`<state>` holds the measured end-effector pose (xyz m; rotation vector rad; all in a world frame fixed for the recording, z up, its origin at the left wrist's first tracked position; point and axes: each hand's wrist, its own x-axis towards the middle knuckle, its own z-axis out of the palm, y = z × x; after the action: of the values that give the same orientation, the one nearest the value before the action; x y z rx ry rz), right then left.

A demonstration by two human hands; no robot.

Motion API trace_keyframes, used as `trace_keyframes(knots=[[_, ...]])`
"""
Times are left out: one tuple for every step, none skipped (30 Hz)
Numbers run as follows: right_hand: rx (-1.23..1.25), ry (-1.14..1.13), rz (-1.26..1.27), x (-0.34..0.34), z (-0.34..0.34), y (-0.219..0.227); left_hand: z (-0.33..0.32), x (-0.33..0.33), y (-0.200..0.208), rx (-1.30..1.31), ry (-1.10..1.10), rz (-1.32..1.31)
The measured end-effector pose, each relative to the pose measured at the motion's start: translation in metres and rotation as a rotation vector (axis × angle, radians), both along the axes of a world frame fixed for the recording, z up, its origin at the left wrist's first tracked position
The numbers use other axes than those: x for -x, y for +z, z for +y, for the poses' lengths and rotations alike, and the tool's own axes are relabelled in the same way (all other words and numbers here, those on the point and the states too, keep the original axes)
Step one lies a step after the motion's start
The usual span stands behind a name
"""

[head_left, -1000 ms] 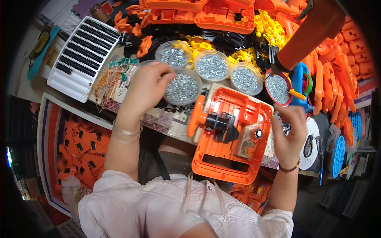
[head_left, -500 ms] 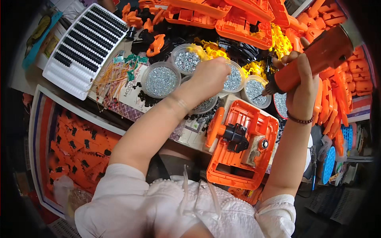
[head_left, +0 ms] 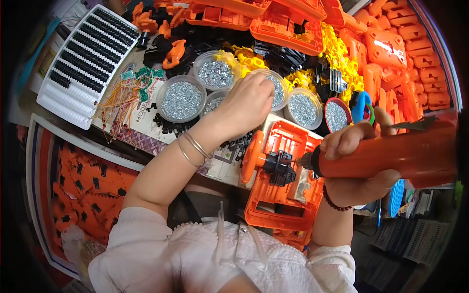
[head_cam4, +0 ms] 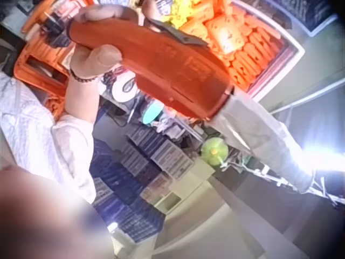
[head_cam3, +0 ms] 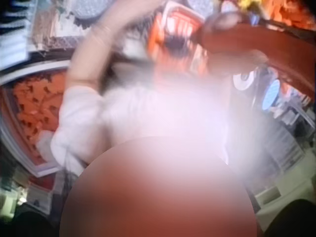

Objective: The person assembles the internal components and housing of an orange toy gun by hand, securing screws and springs with an electric screwdriver and connecting wires to a circuit board with a soldering iron and pliers.

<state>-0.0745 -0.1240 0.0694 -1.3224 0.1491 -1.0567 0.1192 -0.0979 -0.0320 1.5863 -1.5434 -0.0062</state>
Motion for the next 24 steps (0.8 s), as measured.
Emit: trace_keyframes(knots=[[-0.014, 0.009, 0.0, -0.003, 0.004, 0.004, -0.001, -0.005, -0.004, -0.008, -0.033, 0.006], [-0.02, 0.021, -0.006, -0.005, 0.004, 0.009, -0.007, -0.009, -0.006, -0.006, -0.063, 0.006], [0.018, 0.05, 0.004, -0.006, 0.0, 0.004, -0.011, -0.012, -0.01, 0.011, -0.058, -0.054], [0.026, 0.054, -0.001, -0.006, -0.002, -0.001, -0.014, -0.012, -0.013, 0.018, -0.054, -0.06], [0.037, 0.096, -0.035, -0.004, -0.002, -0.005, -0.014, -0.012, -0.016, -0.01, -0.051, -0.094], [0.048, 0.139, -0.071, -0.002, 0.0, -0.007, -0.014, -0.011, -0.018, -0.038, -0.047, -0.128], [0.023, -0.036, 0.034, 0.003, 0.009, -0.007, -0.008, -0.006, -0.014, -0.032, -0.044, -0.088], [0.018, -0.051, 0.039, 0.005, 0.01, -0.008, 0.002, 0.002, -0.006, -0.035, -0.059, -0.083], [0.082, -0.122, 0.087, 0.007, 0.01, -0.009, 0.015, 0.007, 0.003, -0.025, -0.12, 0.006], [0.15, -0.19, 0.131, 0.008, 0.011, -0.008, 0.029, 0.009, 0.014, -0.012, -0.177, 0.091], [0.142, -0.183, 0.104, 0.008, 0.009, -0.008, 0.041, 0.011, 0.02, -0.014, -0.224, 0.077], [0.138, -0.187, 0.106, 0.006, 0.006, -0.008, 0.054, 0.012, 0.023, -0.019, -0.262, 0.064], [0.146, -0.072, 0.019, 0.006, 0.004, 0.0, 0.064, 0.016, 0.03, -0.018, -0.279, 0.022], [0.153, 0.043, -0.068, 0.006, 0.003, 0.006, 0.068, 0.021, 0.033, -0.018, -0.28, 0.024], [0.215, 0.044, -0.065, 0.007, 0.002, 0.01, 0.071, 0.024, 0.035, -0.008, -0.317, 0.013], [0.213, 0.056, -0.073, 0.003, 0.003, 0.012, 0.075, 0.025, 0.037, -0.001, -0.338, -0.005], [0.213, 0.076, -0.097, 0.0, 0.003, 0.013, 0.078, 0.028, 0.037, -0.006, -0.327, -0.016], [0.214, 0.094, -0.12, -0.002, 0.004, 0.013, 0.079, 0.029, 0.038, -0.007, -0.317, -0.021], [0.215, 0.109, -0.118, -0.003, 0.004, 0.012, 0.08, 0.031, 0.037, 0.021, -0.311, -0.034], [0.214, 0.113, -0.119, -0.004, 0.005, 0.011, 0.08, 0.032, 0.036, 0.049, -0.307, -0.046], [0.205, 0.098, -0.11, -0.005, 0.007, 0.011, 0.08, 0.032, 0.035, 0.049, -0.305, -0.045], [0.196, 0.08, -0.101, -0.005, 0.009, 0.011, 0.08, 0.033, 0.034, 0.059, -0.307, -0.042], [0.196, 0.079, -0.1, -0.004, 0.009, 0.011, 0.081, 0.033, 0.034, 0.07, -0.31, -0.038], [0.198, 0.079, -0.106, -0.004, 0.01, 0.011, 0.081, 0.033, 0.033, 0.07, -0.312, -0.036]])
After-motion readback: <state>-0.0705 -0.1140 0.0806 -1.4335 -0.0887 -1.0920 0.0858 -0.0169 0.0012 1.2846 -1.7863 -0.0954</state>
